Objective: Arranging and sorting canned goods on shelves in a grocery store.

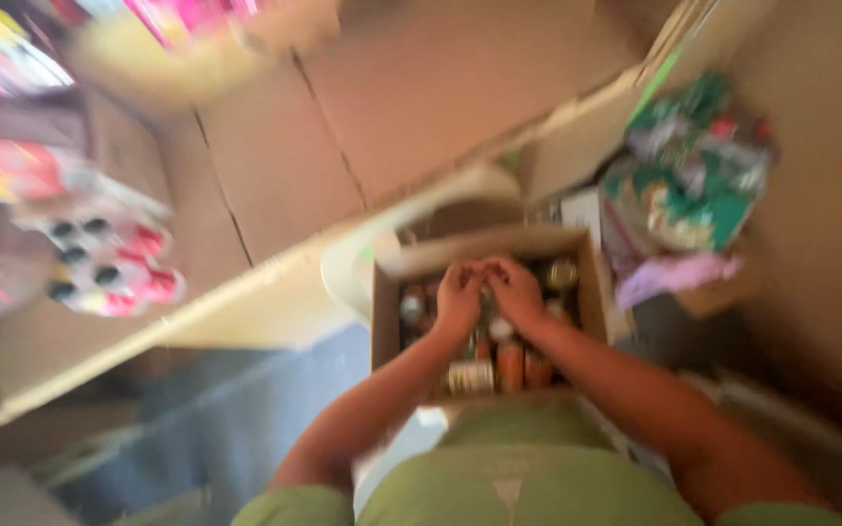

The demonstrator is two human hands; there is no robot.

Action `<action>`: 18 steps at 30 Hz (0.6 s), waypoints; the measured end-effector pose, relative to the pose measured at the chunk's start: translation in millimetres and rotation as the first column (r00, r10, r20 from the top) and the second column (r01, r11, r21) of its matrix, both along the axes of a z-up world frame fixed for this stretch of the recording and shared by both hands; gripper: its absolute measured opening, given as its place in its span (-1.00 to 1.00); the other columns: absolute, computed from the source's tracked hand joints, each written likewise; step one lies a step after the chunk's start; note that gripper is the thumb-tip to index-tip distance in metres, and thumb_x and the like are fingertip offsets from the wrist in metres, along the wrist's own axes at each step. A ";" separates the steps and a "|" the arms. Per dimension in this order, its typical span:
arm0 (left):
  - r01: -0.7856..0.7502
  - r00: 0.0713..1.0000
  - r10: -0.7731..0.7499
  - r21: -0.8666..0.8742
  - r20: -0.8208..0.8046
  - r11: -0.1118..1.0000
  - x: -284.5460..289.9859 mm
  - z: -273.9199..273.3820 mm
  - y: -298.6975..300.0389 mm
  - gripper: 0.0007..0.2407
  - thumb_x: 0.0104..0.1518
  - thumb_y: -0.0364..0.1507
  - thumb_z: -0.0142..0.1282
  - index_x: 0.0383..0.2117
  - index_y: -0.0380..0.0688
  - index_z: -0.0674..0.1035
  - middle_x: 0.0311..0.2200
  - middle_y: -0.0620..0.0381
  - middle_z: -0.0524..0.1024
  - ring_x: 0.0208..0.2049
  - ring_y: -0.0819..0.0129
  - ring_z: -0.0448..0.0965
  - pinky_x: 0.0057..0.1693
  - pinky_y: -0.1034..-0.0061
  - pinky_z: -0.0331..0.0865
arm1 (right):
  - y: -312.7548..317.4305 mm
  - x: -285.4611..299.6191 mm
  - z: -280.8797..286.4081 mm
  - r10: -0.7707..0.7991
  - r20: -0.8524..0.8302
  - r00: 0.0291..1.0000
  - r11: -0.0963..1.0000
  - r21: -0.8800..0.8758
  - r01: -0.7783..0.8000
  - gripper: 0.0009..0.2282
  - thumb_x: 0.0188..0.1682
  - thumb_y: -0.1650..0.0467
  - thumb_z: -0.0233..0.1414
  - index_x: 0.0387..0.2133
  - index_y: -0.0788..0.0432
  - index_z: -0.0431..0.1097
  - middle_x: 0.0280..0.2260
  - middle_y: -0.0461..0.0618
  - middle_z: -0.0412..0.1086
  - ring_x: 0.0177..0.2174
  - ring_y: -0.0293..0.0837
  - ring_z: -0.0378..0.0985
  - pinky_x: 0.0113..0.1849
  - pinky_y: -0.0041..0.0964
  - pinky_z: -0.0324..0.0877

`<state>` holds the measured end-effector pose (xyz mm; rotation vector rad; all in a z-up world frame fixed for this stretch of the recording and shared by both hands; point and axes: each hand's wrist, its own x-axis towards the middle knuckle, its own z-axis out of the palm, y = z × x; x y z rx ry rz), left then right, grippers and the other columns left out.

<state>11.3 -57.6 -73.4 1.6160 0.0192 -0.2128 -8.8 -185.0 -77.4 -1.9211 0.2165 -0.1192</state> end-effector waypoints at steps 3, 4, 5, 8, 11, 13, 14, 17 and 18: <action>0.009 0.999 -0.023 -0.298 -0.043 0.954 17.4 52.6 -14.8 -0.94 0.24 -0.54 0.04 -0.24 -0.19 0.55 -0.31 0.14 0.54 -0.30 0.40 0.52 -0.16 0.50 0.44 | -4.1 19.2 37.8 -0.033 0.040 0.999 0.961 0.275 0.020 -0.81 0.09 0.40 0.00 -0.13 0.26 0.47 -0.27 0.09 0.50 -0.31 -0.06 0.52 -0.23 -0.15 0.42; -0.001 0.998 -0.025 -0.375 -0.065 0.927 18.3 70.8 -21.4 -0.94 0.27 -0.54 0.03 -0.24 -0.21 0.54 -0.32 0.12 0.53 -0.32 0.39 0.49 -0.19 0.50 0.40 | -7.4 22.9 48.6 -0.018 0.026 1.000 0.849 0.528 0.002 -0.80 0.13 0.42 -0.04 -0.11 0.28 0.48 -0.29 0.08 0.48 -0.34 -0.09 0.48 -0.27 -0.16 0.40; 0.016 0.999 -0.027 -0.388 -0.023 0.922 20.9 91.5 -30.0 -0.94 0.27 -0.54 0.03 -0.24 -0.21 0.54 -0.32 0.12 0.53 -0.32 0.39 0.49 -0.19 0.50 0.40 | -11.1 24.4 73.4 -0.018 0.068 0.998 0.857 0.516 -0.019 -0.80 0.13 0.42 -0.04 -0.11 0.28 0.48 -0.29 0.08 0.48 -0.34 -0.09 0.48 -0.27 -0.16 0.40; -0.006 0.979 0.088 -0.404 0.185 0.915 24.5 148.4 -52.6 -0.92 0.24 -0.56 -0.03 -0.27 -0.21 0.55 -0.32 0.12 0.56 -0.27 0.43 0.53 -0.08 0.56 0.46 | -22.8 28.7 142.8 -0.032 0.359 0.933 0.961 0.267 -0.070 -0.81 0.14 0.45 -0.11 -0.12 0.28 0.44 -0.23 0.02 0.49 -0.24 -0.17 0.54 -0.18 -0.27 0.46; 0.058 0.873 0.137 -0.377 0.469 0.924 22.0 215.2 -67.1 -0.93 0.30 -0.58 -0.05 -0.26 -0.23 0.52 -0.27 0.12 0.52 -0.19 0.44 0.49 0.00 0.57 0.41 | -36.1 33.6 214.9 -0.039 0.588 0.808 0.975 0.199 -0.097 -0.82 0.13 0.47 -0.10 -0.10 0.29 0.40 -0.18 0.01 0.48 -0.17 -0.18 0.51 -0.09 -0.31 0.42; 0.092 0.856 0.081 -0.305 0.510 0.948 6.3 279.7 -71.9 -0.89 0.29 -0.54 -0.10 -0.24 -0.19 0.54 -0.30 0.17 0.54 -0.26 0.47 0.53 -0.07 0.55 0.49 | -43.9 22.3 267.6 0.012 0.614 0.790 0.922 0.299 -0.246 -0.82 0.14 0.47 -0.16 -0.11 0.26 0.37 -0.20 -0.01 0.44 -0.19 -0.18 0.49 -0.11 -0.32 0.42; 0.096 0.836 0.092 -0.310 0.540 0.946 3.8 308.1 -74.3 -0.89 0.29 -0.54 -0.10 -0.24 -0.19 0.54 -0.30 0.17 0.54 -0.26 0.47 0.53 -0.07 0.55 0.49 | -48.7 24.6 289.2 0.023 0.642 0.767 0.923 0.282 -0.263 -0.82 0.14 0.47 -0.16 -0.11 0.26 0.37 -0.20 -0.01 0.44 -0.19 -0.18 0.49 -0.11 -0.32 0.42; 0.085 0.556 0.066 -0.136 0.829 0.987 -4.7 386.6 -82.0 -0.90 0.34 -0.56 -0.04 -0.22 -0.26 0.56 -0.26 0.12 0.49 -0.24 0.44 0.51 -0.07 0.56 0.41 | -63.4 26.6 358.6 0.022 0.791 0.611 0.922 0.220 -0.318 -0.84 0.17 0.49 -0.15 -0.10 0.29 0.35 -0.22 0.01 0.41 -0.22 -0.16 0.46 -0.13 -0.31 0.41; 0.047 0.428 0.056 -0.084 0.902 0.995 -5.2 411.1 -84.4 -0.92 0.34 -0.57 -0.02 -0.19 -0.24 0.55 -0.25 0.11 0.52 -0.20 0.45 0.53 -0.03 0.56 0.42 | -67.9 25.2 386.4 0.008 0.848 0.530 0.956 0.149 -0.253 -0.85 0.16 0.49 -0.13 -0.10 0.29 0.35 -0.20 0.01 0.41 -0.18 -0.16 0.47 -0.09 -0.31 0.41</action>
